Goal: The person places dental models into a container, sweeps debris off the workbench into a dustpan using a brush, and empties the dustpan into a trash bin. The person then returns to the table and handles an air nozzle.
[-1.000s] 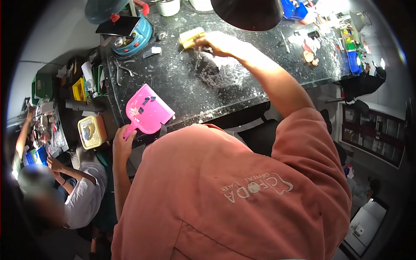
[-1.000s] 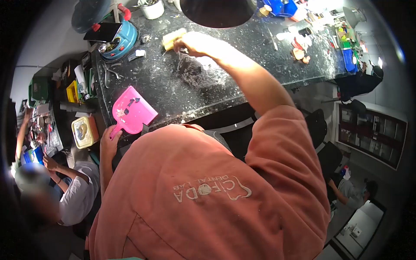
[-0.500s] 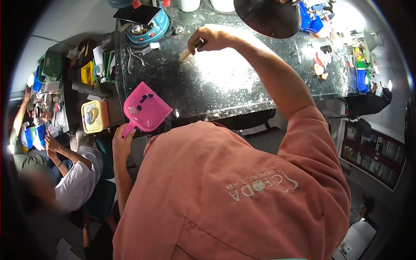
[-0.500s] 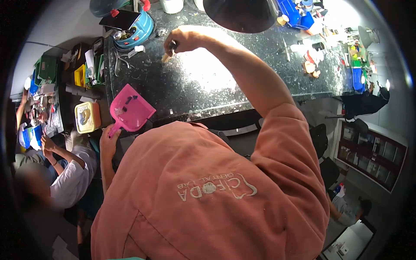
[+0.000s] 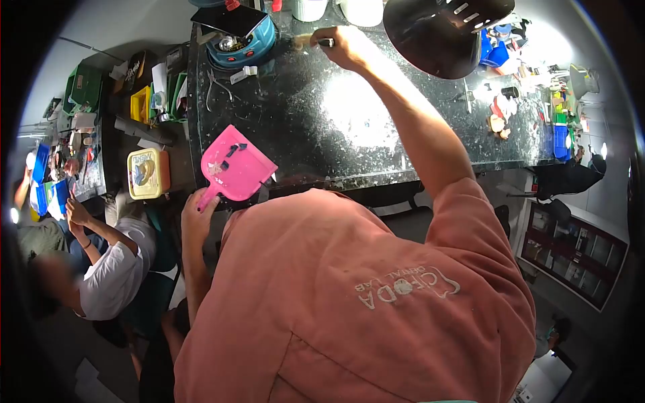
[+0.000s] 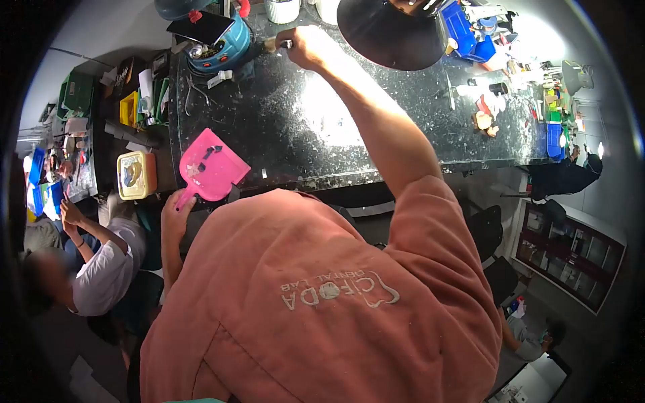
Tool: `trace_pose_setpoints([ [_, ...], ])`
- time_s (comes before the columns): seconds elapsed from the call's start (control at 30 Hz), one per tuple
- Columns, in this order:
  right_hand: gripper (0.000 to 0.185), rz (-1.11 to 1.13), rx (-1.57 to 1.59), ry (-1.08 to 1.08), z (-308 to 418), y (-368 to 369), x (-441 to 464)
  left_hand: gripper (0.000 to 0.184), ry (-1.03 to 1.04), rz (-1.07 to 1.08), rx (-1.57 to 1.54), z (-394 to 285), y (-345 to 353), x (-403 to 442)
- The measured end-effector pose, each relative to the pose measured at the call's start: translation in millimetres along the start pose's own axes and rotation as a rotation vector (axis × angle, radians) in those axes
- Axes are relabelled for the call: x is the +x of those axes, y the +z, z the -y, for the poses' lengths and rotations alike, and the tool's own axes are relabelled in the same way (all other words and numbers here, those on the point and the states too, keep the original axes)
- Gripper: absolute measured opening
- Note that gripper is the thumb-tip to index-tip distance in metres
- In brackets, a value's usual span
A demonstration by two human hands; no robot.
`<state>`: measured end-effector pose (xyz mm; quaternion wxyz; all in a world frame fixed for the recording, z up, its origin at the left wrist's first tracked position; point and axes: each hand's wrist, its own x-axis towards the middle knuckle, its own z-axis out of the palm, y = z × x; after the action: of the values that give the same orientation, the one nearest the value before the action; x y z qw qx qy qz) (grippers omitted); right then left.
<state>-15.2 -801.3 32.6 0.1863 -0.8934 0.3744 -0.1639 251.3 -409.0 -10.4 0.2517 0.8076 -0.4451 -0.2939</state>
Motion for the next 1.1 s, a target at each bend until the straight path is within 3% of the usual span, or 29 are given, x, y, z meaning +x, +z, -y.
trace_pose_setpoints([
  [0.03,0.017,-0.006,-0.001,0.0,-9.1,12.4,10.5,0.037,-0.007,0.017,-0.023,3.2,4.6,2.4],
  [0.1,0.017,-0.364,0.038,-0.242,-20.5,34.1,24.6,0.037,-0.018,0.039,-0.044,0.9,5.6,4.7],
  [0.13,0.017,-0.188,0.035,-0.066,-24.0,37.9,30.1,0.037,-0.038,0.073,-0.042,-5.3,4.4,6.9],
  [0.17,0.017,-0.189,0.039,-0.075,-30.6,37.0,36.0,0.037,-0.056,0.1,-0.038,-11.6,1.9,10.1],
  [0.23,0.015,0.18,0.053,-0.057,-19.5,0.2,30.4,0.037,-0.035,0.084,-0.027,-17.2,-3.6,10.7],
  [0.27,0.014,0.249,0.193,-0.186,-54.2,13.4,32.6,0.037,-0.006,0.063,-0.027,-19.0,-3.3,14.3],
  [0.37,0.012,0.077,0.36,-0.197,-57.6,3.1,4.8,0.037,0.001,0.032,-0.064,-10.4,0.8,16.6],
  [0.43,0.009,0.048,0.261,-0.118,-48.2,1.8,7.6,0.038,-0.014,0.047,-0.071,-8.8,5.0,18.1],
  [0.5,0.01,-0.273,0.304,-0.121,-46.2,21.5,26.9,0.038,-0.03,0.065,-0.067,-12.3,5.1,21.4],
  [0.57,0.016,-0.266,0.277,0.012,-34.0,24.4,52.0,0.038,-0.072,0.129,-0.04,-24.8,1.8,25.5],
  [0.63,0.027,-0.131,0.028,0.277,-25.3,30.0,76.3,0.039,-0.075,0.125,-0.018,-29.6,-1.1,29.4],
  [0.77,0.035,-0.081,-0.055,0.222,-10.1,36.7,103.0,0.039,-0.089,0.112,-0.016,-28.6,-4.8,36.2],
  [0.83,0.034,0.128,-0.169,0.091,2.1,28.8,107.6,0.039,-0.082,0.088,0.002,-24.2,-2.4,37.2],
  [0.9,0.028,0.367,-0.237,0.108,15.6,4.5,97.0,0.039,-0.078,0.071,0.018,-22.5,0.0,33.3],
  [0.97,0.021,0.555,0.112,0.062,2.2,-7.2,82.2,0.038,-0.115,0.071,0.003,-24.2,2.1,31.3],
  [1.0,0.016,0.406,0.228,-0.094,-10.4,-5.3,70.5,0.038,-0.116,0.069,-0.003,-22.4,4.6,31.6],
  [1.03,0.016,0.411,0.226,-0.095,-10.7,-11.0,66.0,0.038,-0.097,0.067,-0.001,-18.8,7.4,30.9],
  [1.1,0.018,0.143,0.087,-0.052,-9.0,-18.4,54.8,0.038,-0.084,0.074,0.002,-19.5,11.1,27.3],
])
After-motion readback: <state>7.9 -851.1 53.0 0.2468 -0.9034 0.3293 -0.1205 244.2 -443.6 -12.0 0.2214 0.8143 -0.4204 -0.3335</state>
